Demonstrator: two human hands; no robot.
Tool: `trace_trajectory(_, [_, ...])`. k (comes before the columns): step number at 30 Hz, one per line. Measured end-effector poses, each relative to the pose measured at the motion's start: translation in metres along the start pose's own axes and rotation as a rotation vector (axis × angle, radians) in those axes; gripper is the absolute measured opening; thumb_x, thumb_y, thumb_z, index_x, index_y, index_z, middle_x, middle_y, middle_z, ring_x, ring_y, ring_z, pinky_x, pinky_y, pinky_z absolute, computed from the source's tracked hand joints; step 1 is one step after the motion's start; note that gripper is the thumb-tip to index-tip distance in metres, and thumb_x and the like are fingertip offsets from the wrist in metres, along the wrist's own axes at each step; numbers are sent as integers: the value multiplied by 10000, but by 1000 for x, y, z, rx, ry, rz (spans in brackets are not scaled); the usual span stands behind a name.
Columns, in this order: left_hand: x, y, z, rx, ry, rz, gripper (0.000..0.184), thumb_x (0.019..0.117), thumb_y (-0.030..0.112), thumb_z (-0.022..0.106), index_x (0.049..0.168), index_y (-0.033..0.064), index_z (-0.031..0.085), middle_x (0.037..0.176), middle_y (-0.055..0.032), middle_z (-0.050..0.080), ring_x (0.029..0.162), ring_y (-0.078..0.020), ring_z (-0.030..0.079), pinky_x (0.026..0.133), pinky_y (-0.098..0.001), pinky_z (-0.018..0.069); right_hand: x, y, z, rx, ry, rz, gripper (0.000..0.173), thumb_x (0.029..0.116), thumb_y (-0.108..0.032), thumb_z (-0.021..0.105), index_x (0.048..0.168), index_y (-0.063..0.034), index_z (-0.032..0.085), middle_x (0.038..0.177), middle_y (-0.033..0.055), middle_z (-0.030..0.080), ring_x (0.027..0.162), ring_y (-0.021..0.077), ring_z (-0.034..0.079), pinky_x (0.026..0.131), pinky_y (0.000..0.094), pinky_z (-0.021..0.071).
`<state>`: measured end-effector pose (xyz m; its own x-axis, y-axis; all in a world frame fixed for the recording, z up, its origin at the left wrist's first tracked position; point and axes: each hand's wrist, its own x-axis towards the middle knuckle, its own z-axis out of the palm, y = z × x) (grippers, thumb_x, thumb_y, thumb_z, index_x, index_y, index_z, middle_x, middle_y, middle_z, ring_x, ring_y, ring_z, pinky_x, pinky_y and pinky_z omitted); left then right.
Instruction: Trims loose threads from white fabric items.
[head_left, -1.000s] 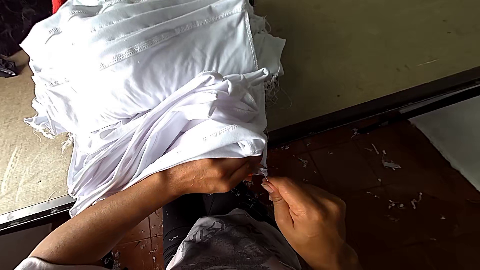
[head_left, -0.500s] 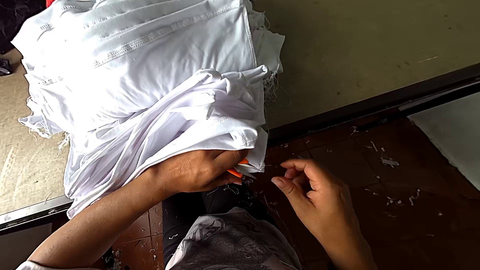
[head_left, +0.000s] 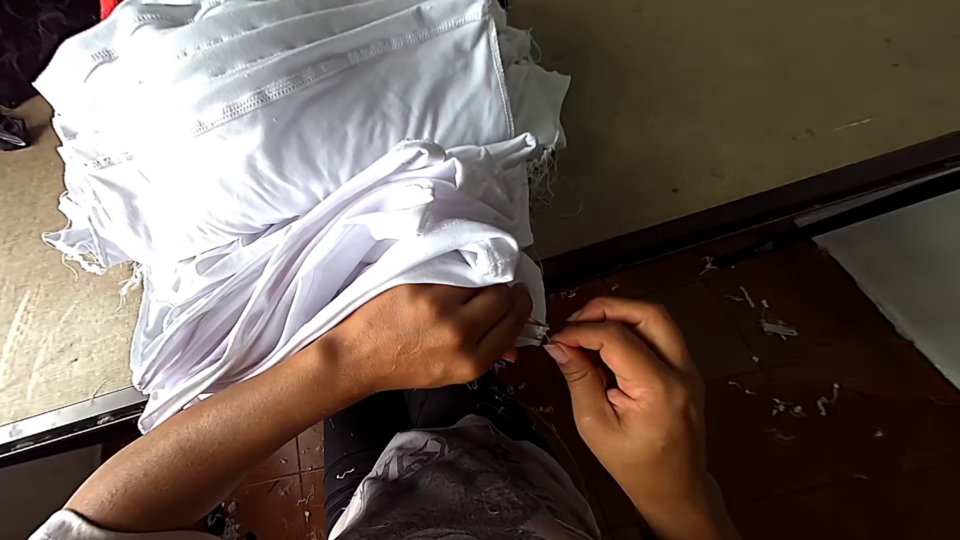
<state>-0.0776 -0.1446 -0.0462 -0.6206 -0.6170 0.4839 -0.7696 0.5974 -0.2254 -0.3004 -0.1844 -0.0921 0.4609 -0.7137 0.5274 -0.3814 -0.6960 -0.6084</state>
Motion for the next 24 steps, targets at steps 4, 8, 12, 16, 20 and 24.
trace_trajectory(4, [4,1,4,54,0,36,234,1031,59,518,1078,-32,728,802,-104,639,602,-189,542,471,-289,363,2,1,2,-31,2,-13,199,1008,-192,588,902,-49,678,1072,67,588,971,16,568,813,96,464])
trace_trajectory(8, [5,2,10,69,5,47,243,1038,69,505,1066,-35,723,787,-105,628,581,-191,531,458,-292,353,4,1,6,0,38,-21,198,1018,-171,579,904,-44,679,1080,59,557,1009,18,547,858,98,448])
trace_trajectory(12, [-1,-5,16,-105,29,-26,302,1051,227,563,1037,-29,723,772,-101,656,637,-184,612,540,-280,459,0,9,-4,232,-157,-17,203,1029,-279,579,896,-142,648,1065,-56,563,950,-56,556,804,75,484])
trace_trajectory(16, [-17,-13,12,-429,-113,-149,398,959,384,683,1136,27,671,881,-62,697,829,-135,672,779,-291,545,-14,19,-13,72,-245,86,481,958,-540,615,627,-207,508,603,-130,465,519,-69,410,441,121,300])
trace_trajectory(20, [-17,-13,8,-369,-118,-108,140,983,145,626,1058,67,715,867,-50,708,872,-148,690,808,-305,555,-10,20,5,-141,-65,16,415,864,-394,770,1016,-45,605,1030,140,649,885,199,622,730,299,516])
trace_trajectory(24, [-11,-15,6,-475,-58,-122,128,928,34,596,918,52,722,917,-96,699,908,-170,678,804,-279,537,1,13,36,50,74,-83,438,887,-295,779,1169,-43,556,1170,135,598,1143,181,585,985,269,482])
